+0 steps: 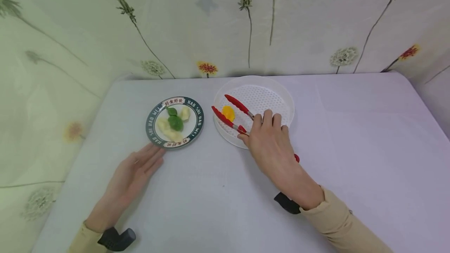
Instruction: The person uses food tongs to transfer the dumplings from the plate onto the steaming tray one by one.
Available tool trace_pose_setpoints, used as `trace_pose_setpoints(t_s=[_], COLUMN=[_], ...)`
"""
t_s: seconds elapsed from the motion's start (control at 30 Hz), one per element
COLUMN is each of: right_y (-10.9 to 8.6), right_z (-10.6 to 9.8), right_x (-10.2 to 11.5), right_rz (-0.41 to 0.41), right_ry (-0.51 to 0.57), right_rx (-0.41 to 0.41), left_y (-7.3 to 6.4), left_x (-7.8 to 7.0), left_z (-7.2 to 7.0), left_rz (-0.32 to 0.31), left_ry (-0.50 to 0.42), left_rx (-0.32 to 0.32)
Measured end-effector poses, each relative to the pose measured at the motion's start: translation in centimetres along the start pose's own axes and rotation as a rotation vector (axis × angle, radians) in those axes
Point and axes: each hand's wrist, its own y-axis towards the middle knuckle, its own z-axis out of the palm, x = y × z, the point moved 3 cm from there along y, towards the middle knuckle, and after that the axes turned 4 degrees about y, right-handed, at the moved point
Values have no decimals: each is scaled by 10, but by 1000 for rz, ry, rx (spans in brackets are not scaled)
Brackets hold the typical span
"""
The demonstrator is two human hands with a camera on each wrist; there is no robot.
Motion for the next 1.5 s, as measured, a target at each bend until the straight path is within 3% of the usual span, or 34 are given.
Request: trace_pose_setpoints(t_s=[0.13,0.4,0.83,1.23,1.5], right_y=[2,4,5,5,5], right_z=[-2,-2,3,17,30], right_x=[6,23,53,77,87], right_rz=[-15,12,-86,-118,-161], right_ry=[-25,9,4,51,20], right_rx=[5,128,193,300,278], left_y=[-1,-4,-3,-3,-1], left_x=[0,-1,-2,-1,0], left_z=[-1,-2,-2,1,2], left_rz=[11,14,15,20,30], left_ry=[7,-3,4,20,44], left_rx=[10,10,4,4,3])
